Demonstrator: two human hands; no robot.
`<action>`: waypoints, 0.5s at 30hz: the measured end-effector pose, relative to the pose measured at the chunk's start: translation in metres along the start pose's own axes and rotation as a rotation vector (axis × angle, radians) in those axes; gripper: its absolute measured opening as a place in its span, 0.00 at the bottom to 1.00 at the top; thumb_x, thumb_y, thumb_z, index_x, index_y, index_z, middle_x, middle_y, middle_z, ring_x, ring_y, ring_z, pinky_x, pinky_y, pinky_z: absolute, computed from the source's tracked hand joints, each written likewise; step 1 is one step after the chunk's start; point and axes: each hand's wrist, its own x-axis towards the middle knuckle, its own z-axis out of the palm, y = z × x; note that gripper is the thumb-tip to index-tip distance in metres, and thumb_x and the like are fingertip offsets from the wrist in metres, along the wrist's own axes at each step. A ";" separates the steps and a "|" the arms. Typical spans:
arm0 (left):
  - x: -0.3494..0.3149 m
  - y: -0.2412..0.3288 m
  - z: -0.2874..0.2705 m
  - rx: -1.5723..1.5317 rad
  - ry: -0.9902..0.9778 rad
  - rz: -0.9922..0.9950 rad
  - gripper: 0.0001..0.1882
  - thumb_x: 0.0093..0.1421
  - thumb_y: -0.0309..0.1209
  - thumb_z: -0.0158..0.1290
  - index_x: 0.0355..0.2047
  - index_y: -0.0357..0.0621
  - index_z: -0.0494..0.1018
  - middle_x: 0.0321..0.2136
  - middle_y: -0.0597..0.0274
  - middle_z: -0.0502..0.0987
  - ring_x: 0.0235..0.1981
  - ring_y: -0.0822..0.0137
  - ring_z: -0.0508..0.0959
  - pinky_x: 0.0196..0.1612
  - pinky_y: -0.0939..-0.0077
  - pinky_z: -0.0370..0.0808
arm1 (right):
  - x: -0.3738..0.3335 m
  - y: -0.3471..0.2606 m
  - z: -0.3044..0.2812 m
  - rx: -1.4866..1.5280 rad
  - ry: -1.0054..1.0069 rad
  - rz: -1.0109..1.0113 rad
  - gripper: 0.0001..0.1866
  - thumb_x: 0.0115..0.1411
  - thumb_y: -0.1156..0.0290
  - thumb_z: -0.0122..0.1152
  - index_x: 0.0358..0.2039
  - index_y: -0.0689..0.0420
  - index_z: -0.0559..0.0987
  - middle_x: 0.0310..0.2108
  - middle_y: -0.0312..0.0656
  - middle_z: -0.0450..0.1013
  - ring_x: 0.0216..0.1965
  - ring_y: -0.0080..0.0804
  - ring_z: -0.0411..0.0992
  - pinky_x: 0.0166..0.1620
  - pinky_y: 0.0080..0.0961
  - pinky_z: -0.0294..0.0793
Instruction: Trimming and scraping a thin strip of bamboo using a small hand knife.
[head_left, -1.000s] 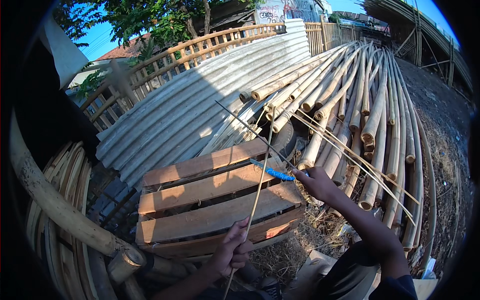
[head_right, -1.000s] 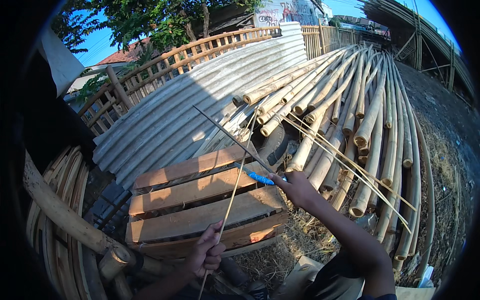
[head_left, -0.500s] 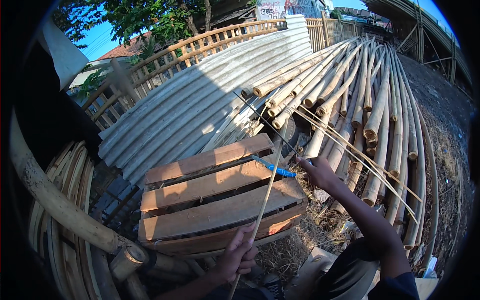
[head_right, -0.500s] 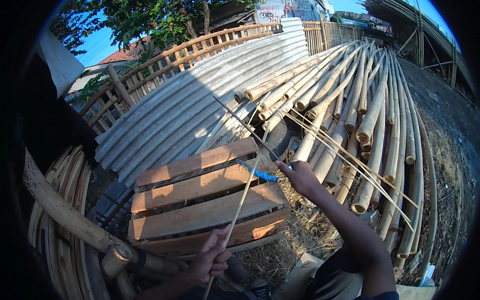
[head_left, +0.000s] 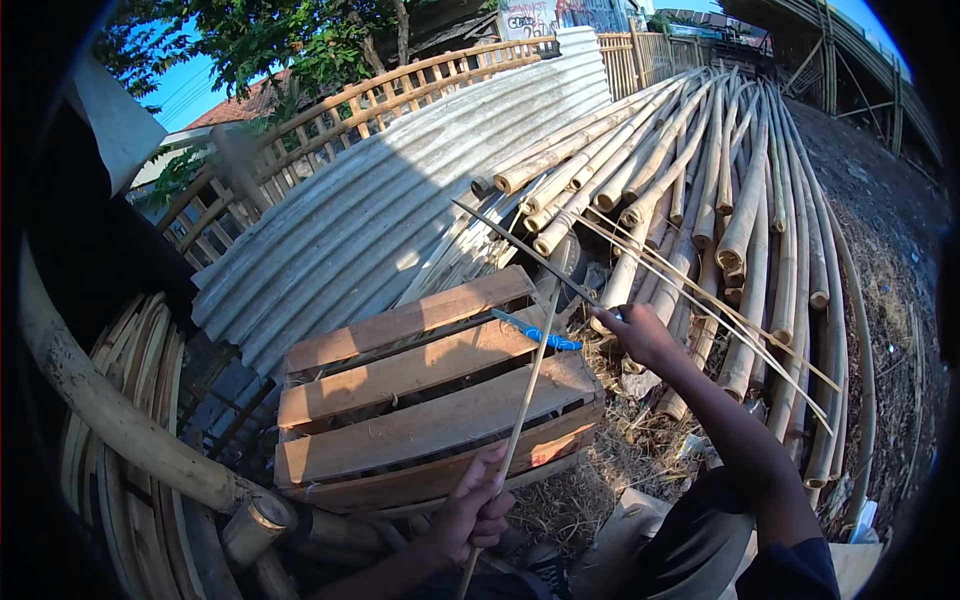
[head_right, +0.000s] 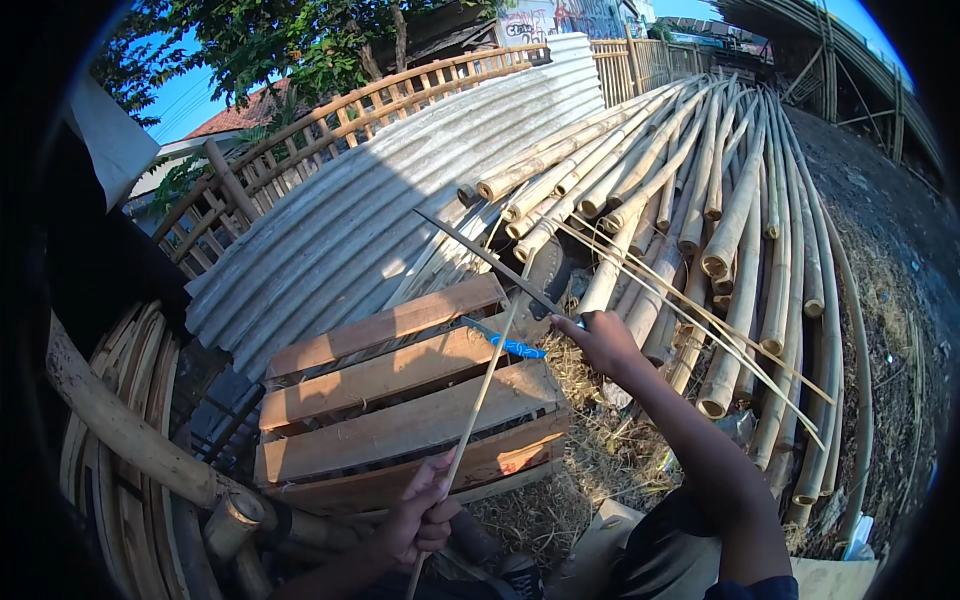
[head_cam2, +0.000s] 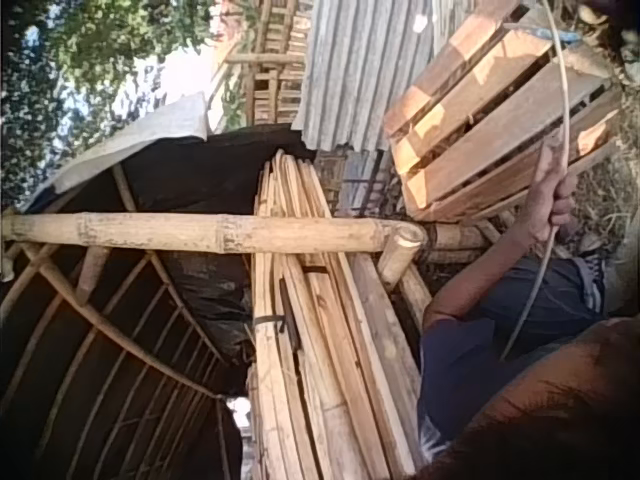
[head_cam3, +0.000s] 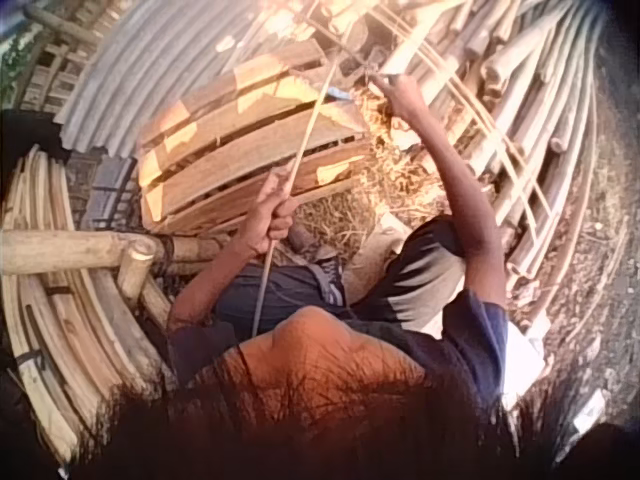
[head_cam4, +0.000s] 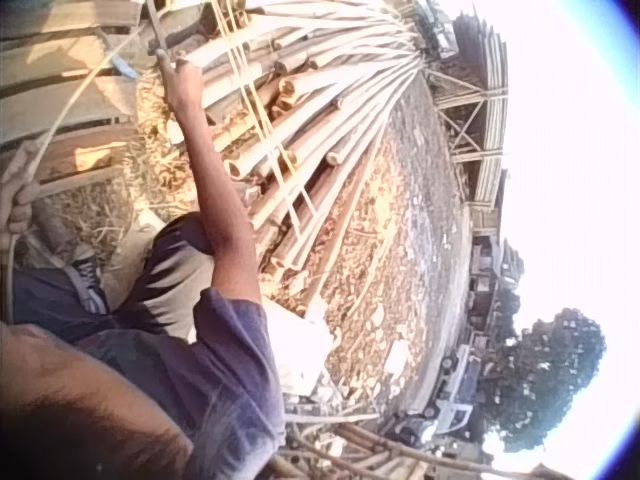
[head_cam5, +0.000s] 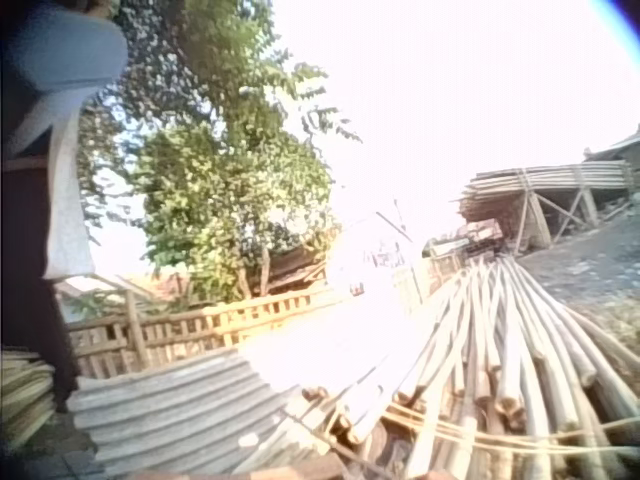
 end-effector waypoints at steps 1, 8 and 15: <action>0.001 -0.006 -0.001 0.003 0.005 -0.017 0.19 0.67 0.37 0.34 0.58 0.70 0.51 0.16 0.74 0.51 0.11 0.83 0.46 0.12 0.90 0.46 | -0.003 0.002 0.006 -0.036 -0.002 -0.016 0.39 0.56 0.38 0.48 0.20 0.71 0.73 0.13 0.52 0.67 0.21 0.42 0.72 0.32 0.40 0.70; -0.003 0.003 -0.012 -0.072 -0.043 -0.011 0.20 0.67 0.38 0.36 0.58 0.71 0.50 0.15 0.75 0.50 0.09 0.83 0.45 0.10 0.90 0.45 | -0.011 -0.009 0.002 -0.205 -0.043 -0.287 0.37 0.57 0.38 0.46 0.19 0.67 0.73 0.14 0.52 0.67 0.20 0.48 0.69 0.29 0.41 0.68; -0.002 0.001 0.004 -0.084 -0.241 -0.117 0.20 0.67 0.37 0.36 0.58 0.70 0.52 0.14 0.73 0.50 0.08 0.83 0.44 0.09 0.90 0.45 | 0.011 0.058 -0.016 0.316 0.234 0.070 0.34 0.59 0.44 0.47 0.11 0.63 0.67 0.08 0.36 0.56 0.10 0.25 0.57 0.17 0.28 0.59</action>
